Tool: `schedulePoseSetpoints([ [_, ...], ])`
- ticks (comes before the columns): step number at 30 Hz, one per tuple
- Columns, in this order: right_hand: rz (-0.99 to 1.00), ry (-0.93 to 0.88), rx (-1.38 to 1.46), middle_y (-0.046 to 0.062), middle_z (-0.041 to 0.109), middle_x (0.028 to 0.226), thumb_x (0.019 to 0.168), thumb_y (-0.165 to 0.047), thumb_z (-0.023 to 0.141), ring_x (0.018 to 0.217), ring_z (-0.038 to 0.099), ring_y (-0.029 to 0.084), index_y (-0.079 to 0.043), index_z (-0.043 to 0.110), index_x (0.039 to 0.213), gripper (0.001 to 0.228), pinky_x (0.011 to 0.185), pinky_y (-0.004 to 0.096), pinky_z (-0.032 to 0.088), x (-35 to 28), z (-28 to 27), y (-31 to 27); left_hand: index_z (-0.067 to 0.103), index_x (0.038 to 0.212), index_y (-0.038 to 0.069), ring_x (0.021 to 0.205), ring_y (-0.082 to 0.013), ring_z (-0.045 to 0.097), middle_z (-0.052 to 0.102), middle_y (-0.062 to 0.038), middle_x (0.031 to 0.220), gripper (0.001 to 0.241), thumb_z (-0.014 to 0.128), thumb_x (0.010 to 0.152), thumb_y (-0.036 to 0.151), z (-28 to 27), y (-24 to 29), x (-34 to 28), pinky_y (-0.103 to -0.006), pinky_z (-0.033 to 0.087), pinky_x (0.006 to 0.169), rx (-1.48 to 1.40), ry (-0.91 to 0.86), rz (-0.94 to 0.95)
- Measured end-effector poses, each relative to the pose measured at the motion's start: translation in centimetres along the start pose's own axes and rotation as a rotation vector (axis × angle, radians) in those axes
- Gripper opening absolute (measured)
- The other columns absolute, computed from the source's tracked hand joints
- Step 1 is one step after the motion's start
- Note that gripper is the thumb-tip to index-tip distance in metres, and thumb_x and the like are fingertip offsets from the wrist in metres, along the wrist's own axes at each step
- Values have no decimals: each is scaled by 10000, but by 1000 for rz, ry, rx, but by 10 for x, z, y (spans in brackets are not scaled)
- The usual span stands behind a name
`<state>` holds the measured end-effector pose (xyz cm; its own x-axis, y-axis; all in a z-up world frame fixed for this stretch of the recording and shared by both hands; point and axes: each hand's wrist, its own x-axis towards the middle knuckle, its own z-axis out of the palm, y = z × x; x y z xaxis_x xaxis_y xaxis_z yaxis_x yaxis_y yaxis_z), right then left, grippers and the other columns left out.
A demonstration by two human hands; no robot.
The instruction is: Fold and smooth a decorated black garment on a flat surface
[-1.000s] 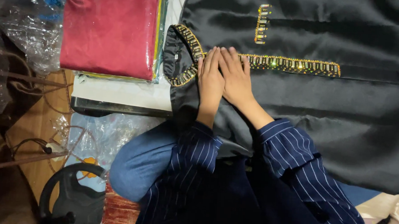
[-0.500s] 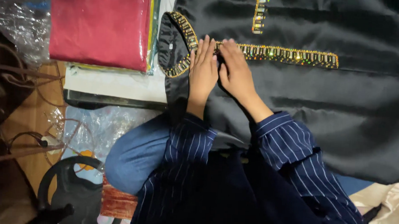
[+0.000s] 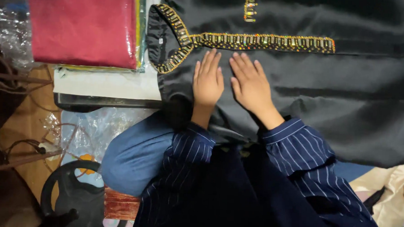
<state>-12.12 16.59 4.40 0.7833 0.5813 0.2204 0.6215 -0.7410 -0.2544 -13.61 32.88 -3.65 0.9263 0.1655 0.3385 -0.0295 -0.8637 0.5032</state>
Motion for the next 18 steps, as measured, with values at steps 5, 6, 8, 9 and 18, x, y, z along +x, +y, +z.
schedulePoseSetpoints([
  [5, 114, 9, -15, 131, 418, 1637, 1047, -192, 535, 1516, 346, 290, -82, 453, 1585, 555, 1198, 529, 247, -31, -25, 44, 520, 1493, 169, 1490, -232, 444, 449, -36, 1609, 456, 489, 1040, 201, -14, 13, -1, -519, 344, 1215, 50, -4, 15],
  [6, 147, 29, -13, 145, 426, 1630, 1056, -179, 529, 1511, 352, 303, -62, 459, 1581, 543, 1195, 535, 259, -37, -28, 53, 526, 1486, 158, 1485, -227, 448, 458, -39, 1600, 449, 491, 1040, 194, -17, 16, 0, -505, 348, 1212, 92, 14, 21],
  [8, 172, 70, 103, 167, 452, 1603, 1066, -143, 515, 1495, 373, 329, -53, 472, 1564, 509, 1185, 545, 280, -43, -19, 71, 576, 1421, 125, 1466, -263, 462, 500, -83, 1555, 421, 512, 1006, 151, -12, 38, 2, -504, 347, 1208, 67, 13, 48],
  [9, 186, 108, 224, 190, 478, 1576, 1075, -107, 502, 1479, 395, 356, -43, 485, 1548, 477, 1174, 555, 301, -47, -15, 81, 627, 1357, 92, 1447, -300, 477, 542, -128, 1511, 396, 534, 972, 109, -9, 50, 4, -503, 346, 1204, 47, 15, 64],
  [18, 115, 55, 62, 87, 431, 1620, 1065, -238, 491, 1520, 350, 280, -143, 409, 1600, 549, 1217, 533, 275, -54, -37, 68, 493, 1496, 52, 1508, -290, 400, 431, -127, 1613, 491, 532, 1010, 118, 18, 122, -4, -551, 319, 1229, -42, -193, 240],
])
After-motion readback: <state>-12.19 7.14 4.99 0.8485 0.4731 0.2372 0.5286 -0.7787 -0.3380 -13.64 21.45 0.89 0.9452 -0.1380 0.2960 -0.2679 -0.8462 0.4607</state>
